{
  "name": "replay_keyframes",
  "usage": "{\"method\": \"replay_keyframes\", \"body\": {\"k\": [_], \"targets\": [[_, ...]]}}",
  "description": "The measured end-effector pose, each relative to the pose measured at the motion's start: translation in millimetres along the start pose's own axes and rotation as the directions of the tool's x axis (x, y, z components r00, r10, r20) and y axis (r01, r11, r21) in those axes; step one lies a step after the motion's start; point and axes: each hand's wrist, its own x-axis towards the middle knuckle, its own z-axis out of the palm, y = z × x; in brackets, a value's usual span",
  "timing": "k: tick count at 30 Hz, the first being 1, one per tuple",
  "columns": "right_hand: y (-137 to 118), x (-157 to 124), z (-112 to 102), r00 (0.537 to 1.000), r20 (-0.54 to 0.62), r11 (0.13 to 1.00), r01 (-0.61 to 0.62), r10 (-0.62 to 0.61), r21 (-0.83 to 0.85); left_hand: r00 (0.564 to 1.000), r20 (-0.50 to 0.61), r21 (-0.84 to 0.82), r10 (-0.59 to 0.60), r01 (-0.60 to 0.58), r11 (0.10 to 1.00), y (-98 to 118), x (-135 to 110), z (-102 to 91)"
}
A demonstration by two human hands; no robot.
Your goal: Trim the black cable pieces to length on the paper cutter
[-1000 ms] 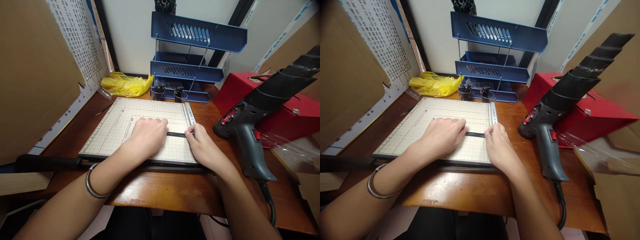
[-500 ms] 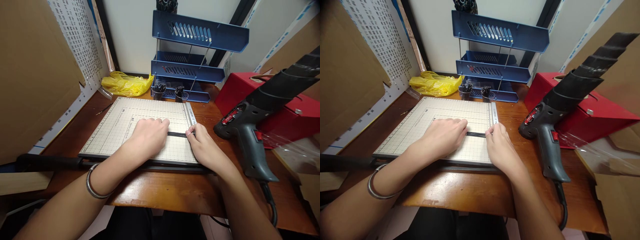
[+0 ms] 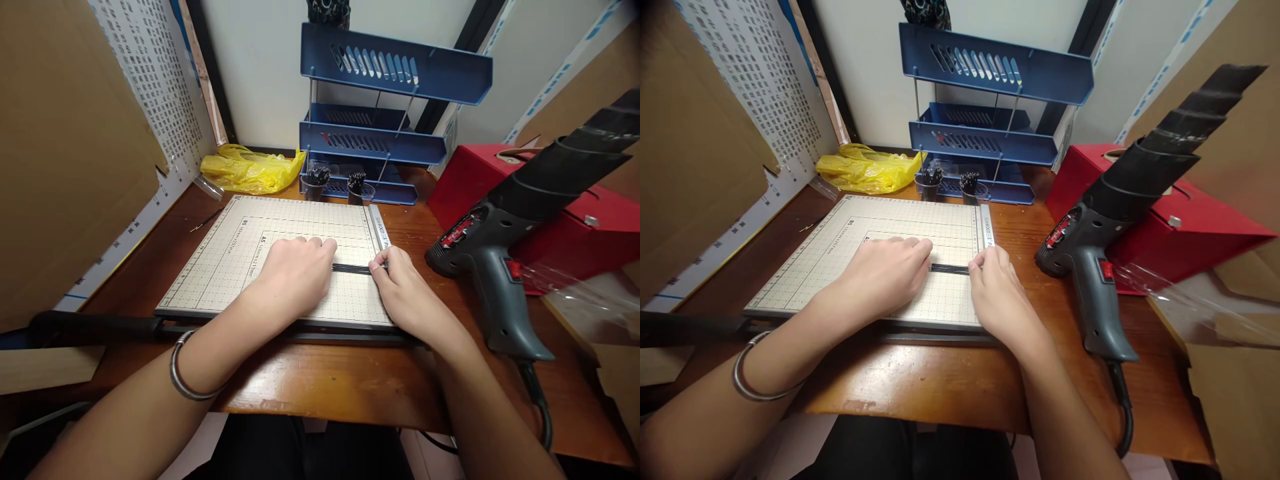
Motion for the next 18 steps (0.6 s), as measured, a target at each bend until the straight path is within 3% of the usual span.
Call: {"method": "replay_keyframes", "body": {"k": [7, 14, 18], "targets": [[0.6, -0.1, 0.3, 1.000, -0.009, 1.000, 0.017, -0.017, -0.003, 1.000, -0.011, 0.019, 0.014, -0.014, 1.000, 1.1, -0.2, 1.1], [1.4, 0.1, 0.9, 0.999, -0.032, 1.000, 0.030, -0.030, -0.008, 0.996, 0.082, -0.092, 0.024, -0.017, 0.996, -8.4, 1.0, -10.3], [0.9, -0.3, 0.8, 0.999, -0.026, 1.000, 0.024, -0.024, -0.008, 0.996, 0.082, -0.096, 0.023, -0.015, 0.995, -7.4, 0.6, -10.8]]}}
